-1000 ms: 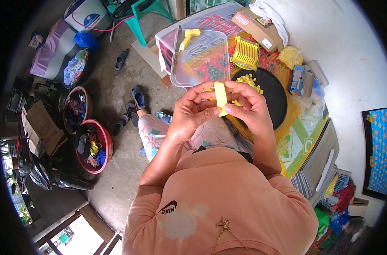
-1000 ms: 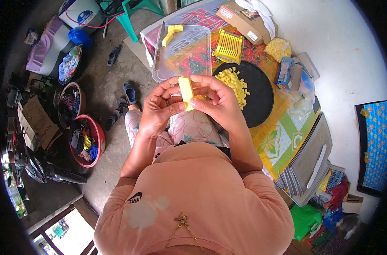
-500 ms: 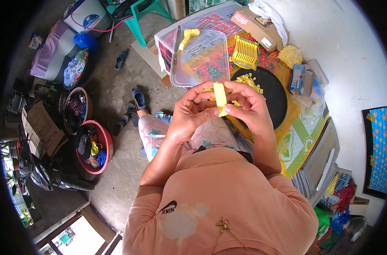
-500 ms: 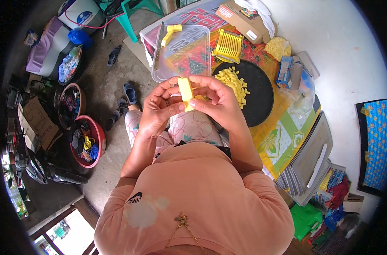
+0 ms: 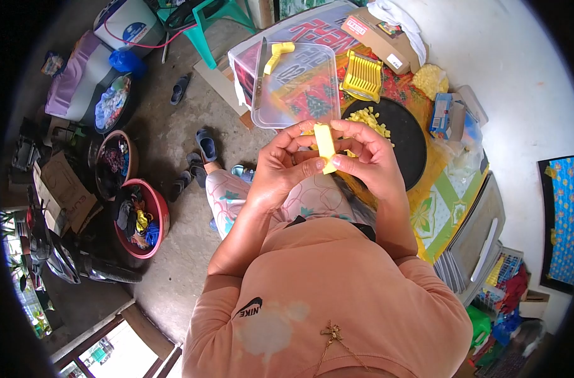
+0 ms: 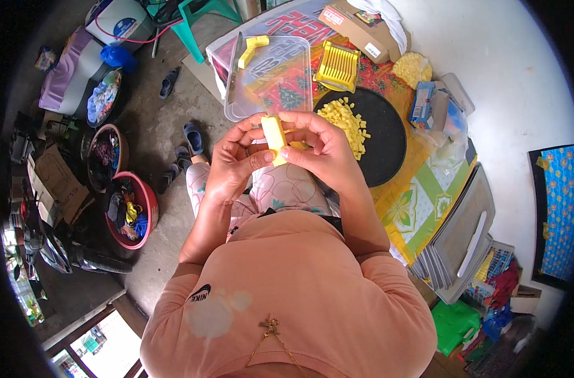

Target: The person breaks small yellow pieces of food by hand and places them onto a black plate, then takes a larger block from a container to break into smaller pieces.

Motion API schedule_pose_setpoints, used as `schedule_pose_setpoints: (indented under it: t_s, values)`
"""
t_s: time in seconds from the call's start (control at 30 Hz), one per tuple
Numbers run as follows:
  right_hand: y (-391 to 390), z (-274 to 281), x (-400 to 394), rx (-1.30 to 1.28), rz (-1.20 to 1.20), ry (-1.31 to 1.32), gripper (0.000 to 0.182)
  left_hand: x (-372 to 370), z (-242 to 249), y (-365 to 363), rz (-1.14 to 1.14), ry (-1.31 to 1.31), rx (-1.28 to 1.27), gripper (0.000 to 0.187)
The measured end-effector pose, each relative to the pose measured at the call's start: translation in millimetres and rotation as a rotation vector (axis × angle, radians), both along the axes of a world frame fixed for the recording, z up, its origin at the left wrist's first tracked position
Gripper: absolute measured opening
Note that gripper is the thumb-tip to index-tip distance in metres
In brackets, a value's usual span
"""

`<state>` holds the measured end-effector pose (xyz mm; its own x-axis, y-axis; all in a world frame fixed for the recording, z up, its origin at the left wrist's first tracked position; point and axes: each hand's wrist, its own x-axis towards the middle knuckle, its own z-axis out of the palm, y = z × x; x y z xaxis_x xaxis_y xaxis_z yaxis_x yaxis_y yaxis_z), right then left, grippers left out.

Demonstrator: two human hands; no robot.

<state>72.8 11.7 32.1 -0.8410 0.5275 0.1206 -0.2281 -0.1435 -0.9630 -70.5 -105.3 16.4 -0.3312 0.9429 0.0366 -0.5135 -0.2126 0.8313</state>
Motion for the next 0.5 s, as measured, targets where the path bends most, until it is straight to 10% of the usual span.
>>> schedule_pose_setpoints:
  t_s: [0.5]
  values:
    - [-0.1,5.2,1.6,-0.02,0.062,-0.023,0.055,-0.3,-0.8,-1.2,-0.015,-0.002,0.027,0.06]
